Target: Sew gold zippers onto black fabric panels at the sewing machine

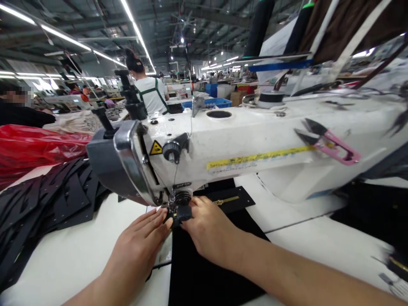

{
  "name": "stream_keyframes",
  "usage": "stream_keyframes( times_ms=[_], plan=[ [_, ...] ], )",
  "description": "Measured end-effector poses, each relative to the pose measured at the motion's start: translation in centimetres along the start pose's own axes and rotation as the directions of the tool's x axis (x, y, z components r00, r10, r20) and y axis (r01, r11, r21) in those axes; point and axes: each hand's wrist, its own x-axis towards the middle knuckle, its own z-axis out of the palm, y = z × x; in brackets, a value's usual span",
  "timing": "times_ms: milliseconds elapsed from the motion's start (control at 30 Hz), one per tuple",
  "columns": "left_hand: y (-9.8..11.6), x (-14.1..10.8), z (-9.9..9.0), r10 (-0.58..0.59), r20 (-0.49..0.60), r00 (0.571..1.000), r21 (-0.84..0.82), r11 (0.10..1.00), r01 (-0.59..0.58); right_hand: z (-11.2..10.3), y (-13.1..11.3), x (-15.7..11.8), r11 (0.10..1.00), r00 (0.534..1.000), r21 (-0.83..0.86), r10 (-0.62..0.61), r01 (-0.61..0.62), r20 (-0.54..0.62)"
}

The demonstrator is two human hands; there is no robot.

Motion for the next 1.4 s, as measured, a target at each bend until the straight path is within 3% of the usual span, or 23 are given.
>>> stream_keyframes(
  times_ms=[300, 467, 1067, 1400],
  plan=[
    [-0.3, 0.2, 0.2, 0.011, 0.014, 1.000, 0.019, 1.000, -0.012, 0.2, 0.2, 0.0, 1.000, 0.999, -0.014, -0.027, 0.026, -0.022],
    [-0.8, 0.4, 0.4, 0.005, -0.011, 1.000, -0.004, 1.000, -0.005, 0.5, 0.6, 0.1, 0.997, 0.992, -0.049, -0.061, 0.056, -0.113],
    [-0.8, 1.3, 0.5, -0.103, -0.044, 0.994, -0.119, 0.988, 0.097, 0.6, 0.4, 0.8, 0.997, 0.972, -0.013, -0.080, 0.079, -0.222],
    [-0.8, 1.3, 0.5, -0.121, -0.049, 0.991, -0.094, 0.989, 0.116, 0.9, 0.5, 0.8, 0.999, 0.986, -0.030, -0.029, 0.025, -0.167]
  ],
)
